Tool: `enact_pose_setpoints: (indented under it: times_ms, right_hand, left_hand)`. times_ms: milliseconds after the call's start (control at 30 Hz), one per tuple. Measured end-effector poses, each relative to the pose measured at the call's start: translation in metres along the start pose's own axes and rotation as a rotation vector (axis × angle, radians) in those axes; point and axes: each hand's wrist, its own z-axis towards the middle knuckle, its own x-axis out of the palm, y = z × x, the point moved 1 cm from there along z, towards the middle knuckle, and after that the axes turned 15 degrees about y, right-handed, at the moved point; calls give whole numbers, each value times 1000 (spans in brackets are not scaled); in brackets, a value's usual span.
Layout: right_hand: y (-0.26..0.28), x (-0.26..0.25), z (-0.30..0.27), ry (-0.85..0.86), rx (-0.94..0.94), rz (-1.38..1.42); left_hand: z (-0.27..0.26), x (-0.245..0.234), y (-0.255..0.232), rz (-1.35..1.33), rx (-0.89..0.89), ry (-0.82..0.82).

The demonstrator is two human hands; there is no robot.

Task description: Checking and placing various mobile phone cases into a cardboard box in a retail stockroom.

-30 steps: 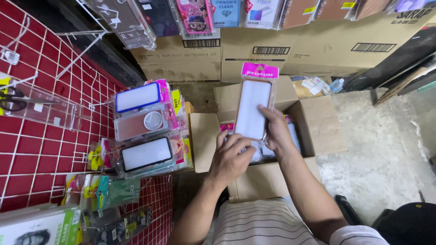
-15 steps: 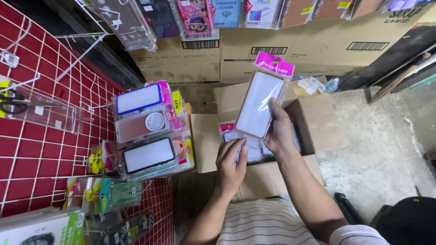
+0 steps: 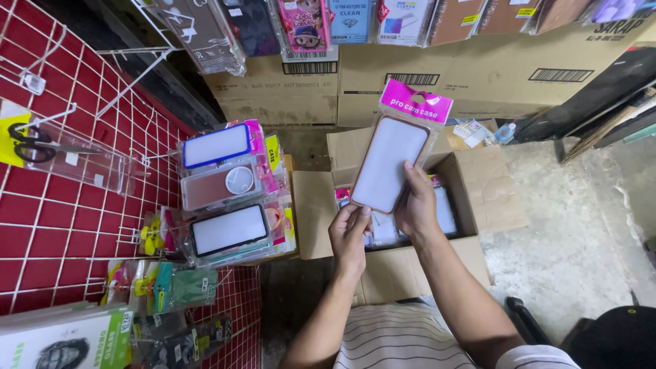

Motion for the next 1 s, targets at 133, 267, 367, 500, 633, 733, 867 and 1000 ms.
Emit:
enact_pose_setpoints:
  times_ms: [133, 267, 367, 500, 633, 733, 867, 1000]
  right_hand:
    - [-1, 0, 1, 27, -7, 2]
    - [6, 6, 3, 58, -48, -22]
    - [23, 18, 8, 71, -96, -54]
    - [42, 30, 12, 57, -31, -131]
    - [15, -30, 18, 89, -109, -98]
    - [38, 6, 24, 37, -88, -194]
    - [68, 46, 33, 25, -119, -106]
    - [83, 53, 39, 7, -63, -70]
  left_hand:
    - [-7, -1, -4, -23, -21, -19]
    - [-15, -4, -9, 11, -48, -34]
    - [-19, -15, -7, 48, -38, -36]
    - [-24, -24, -1, 92, -26, -14]
    - [-27, -29, 6, 75, -3, -44]
    - [-27, -31, 8, 74, -32, -54]
    - [-28, -38, 14, 40, 9, -31]
    - [-29, -35, 5, 52, -30, 3]
